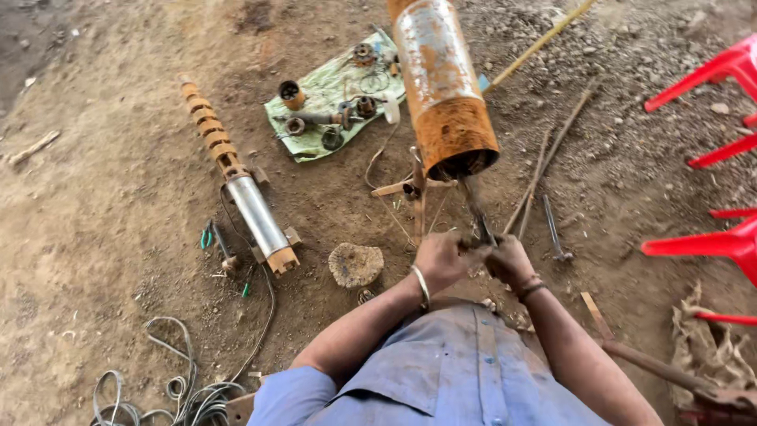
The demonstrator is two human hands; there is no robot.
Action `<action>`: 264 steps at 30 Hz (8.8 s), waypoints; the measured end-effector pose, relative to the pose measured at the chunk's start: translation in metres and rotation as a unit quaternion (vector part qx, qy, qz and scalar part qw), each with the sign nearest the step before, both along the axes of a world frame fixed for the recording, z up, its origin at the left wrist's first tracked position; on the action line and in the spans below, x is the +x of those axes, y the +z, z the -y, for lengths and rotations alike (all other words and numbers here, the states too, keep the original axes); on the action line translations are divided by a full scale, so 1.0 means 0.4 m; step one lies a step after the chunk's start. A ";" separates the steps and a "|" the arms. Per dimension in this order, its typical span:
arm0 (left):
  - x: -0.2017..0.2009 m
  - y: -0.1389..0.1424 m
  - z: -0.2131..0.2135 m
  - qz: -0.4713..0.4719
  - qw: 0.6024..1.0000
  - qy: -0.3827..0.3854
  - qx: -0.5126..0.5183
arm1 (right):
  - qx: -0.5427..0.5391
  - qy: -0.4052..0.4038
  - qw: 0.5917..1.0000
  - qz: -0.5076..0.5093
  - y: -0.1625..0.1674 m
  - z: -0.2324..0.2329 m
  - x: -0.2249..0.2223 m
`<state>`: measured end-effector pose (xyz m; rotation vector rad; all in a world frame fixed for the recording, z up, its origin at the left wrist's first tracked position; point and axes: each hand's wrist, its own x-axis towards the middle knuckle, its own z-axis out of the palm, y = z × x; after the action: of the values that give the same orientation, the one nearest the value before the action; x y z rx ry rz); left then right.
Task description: The person works on a rusty submersible pump casing held upright on the ground, pulling a coiled cable or winding out of the open end by hand and with pliers, repositioning the casing and gripping the extracted cable with pliers to draw more of it out.
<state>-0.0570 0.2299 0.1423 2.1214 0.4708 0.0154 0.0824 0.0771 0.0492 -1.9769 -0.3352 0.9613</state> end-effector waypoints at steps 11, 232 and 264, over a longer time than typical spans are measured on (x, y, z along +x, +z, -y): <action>0.210 0.037 -0.061 0.003 0.935 0.097 0.342 | -0.365 0.004 0.928 0.070 -0.176 0.515 -0.129; 0.049 -0.288 -0.013 0.176 0.890 0.079 -0.413 | 0.121 -0.044 0.988 0.084 0.029 -0.229 -0.092; 0.061 -0.284 0.000 0.119 0.788 0.204 -0.568 | 0.066 0.006 0.997 -0.034 0.044 -0.178 -0.096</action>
<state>-0.0328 0.2297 0.0288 0.7853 0.5751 0.1963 0.0439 0.1484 0.0668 -1.8209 -0.3626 0.9862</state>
